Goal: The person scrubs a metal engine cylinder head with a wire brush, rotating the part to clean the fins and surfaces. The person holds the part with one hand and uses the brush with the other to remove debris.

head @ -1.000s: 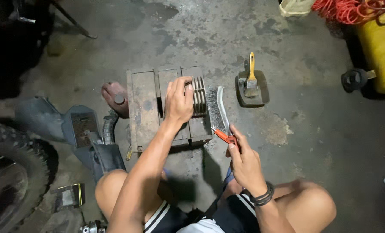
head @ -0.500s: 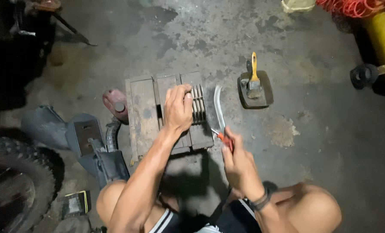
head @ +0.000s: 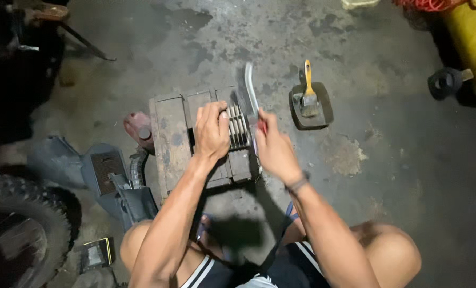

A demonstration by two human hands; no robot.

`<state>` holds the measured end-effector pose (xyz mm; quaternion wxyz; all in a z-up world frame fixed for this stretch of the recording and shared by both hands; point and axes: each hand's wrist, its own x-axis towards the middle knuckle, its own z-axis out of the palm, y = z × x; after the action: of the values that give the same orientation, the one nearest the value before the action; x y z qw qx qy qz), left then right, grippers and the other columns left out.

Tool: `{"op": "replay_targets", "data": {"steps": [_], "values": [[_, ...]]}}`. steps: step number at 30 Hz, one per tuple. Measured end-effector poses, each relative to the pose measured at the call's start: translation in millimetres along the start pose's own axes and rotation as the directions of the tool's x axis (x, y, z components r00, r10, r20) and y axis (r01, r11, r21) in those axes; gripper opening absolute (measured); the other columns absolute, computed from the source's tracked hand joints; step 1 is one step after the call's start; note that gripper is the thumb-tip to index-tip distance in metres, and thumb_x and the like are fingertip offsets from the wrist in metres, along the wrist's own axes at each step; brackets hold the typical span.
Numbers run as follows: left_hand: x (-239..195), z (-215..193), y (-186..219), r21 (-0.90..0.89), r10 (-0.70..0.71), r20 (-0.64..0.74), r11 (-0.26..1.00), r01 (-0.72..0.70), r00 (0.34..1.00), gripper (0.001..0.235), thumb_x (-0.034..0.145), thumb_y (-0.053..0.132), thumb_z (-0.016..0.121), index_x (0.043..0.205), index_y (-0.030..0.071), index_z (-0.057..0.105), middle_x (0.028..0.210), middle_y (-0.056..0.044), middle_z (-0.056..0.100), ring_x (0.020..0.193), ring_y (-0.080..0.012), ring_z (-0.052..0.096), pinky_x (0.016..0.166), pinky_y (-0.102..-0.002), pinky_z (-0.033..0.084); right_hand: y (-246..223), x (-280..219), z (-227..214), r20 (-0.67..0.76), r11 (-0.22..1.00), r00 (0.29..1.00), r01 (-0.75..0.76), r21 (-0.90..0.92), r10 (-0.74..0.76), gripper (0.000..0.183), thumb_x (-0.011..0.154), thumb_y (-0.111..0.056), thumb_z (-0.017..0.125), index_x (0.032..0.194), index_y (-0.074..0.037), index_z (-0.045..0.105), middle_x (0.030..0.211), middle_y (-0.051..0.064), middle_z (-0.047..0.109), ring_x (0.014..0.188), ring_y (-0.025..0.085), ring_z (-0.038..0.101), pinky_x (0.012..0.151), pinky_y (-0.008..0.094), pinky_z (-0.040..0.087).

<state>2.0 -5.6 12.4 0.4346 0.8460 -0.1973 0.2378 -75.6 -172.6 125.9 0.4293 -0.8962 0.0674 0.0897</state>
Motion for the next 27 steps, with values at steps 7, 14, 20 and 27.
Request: {"op": "replay_targets", "data": {"steps": [7,14,20,27], "values": [[5,2,-1,-0.009,0.003,-0.025,1.000,-0.004,1.000,0.023,0.106,0.020,0.043,0.107,0.007,0.062,0.104,-0.013,0.068,0.101,-0.0325,0.067,0.096,-0.040,0.045,-4,-64,-21,0.135,0.986,0.977,-0.165,-0.030,0.167,0.048,0.100,-0.028,0.043,0.148,-0.025,0.040,0.128,0.032,0.064,0.111,0.059,0.061,0.092,0.070,0.049],[3,-5,4,0.012,0.016,-0.009,1.000,-0.016,1.000,0.023,0.106,0.019,0.042,0.109,0.007,0.061,0.106,-0.012,0.067,0.102,-0.0323,0.066,0.095,-0.039,0.045,-11,-16,-15,0.046,1.000,0.999,0.004,-0.025,-0.003,0.046,0.102,-0.023,0.044,0.148,-0.021,0.036,0.125,0.028,0.066,0.110,0.057,0.062,0.091,0.070,0.049],[-5,6,-13,0.021,0.009,0.004,1.000,-0.009,1.000,0.023,0.106,0.021,0.044,0.107,0.007,0.062,0.104,-0.014,0.067,0.100,-0.0338,0.066,0.095,-0.040,0.045,-5,-29,-13,0.092,0.997,0.993,-0.079,0.007,0.078,0.044,0.103,-0.022,0.043,0.147,-0.017,0.039,0.119,0.033,0.068,0.102,0.057,0.067,0.083,0.067,0.056],[3,-5,6,0.042,-0.040,0.040,0.998,0.039,0.998,0.028,0.108,0.022,0.037,0.111,0.007,0.061,0.105,-0.012,0.065,0.101,-0.0322,0.065,0.096,-0.040,0.044,-13,-21,-26,0.100,0.998,0.993,-0.061,0.022,0.058,0.050,0.101,-0.023,0.044,0.150,-0.019,0.038,0.131,0.024,0.065,0.114,0.057,0.059,0.094,0.071,0.046]]}}
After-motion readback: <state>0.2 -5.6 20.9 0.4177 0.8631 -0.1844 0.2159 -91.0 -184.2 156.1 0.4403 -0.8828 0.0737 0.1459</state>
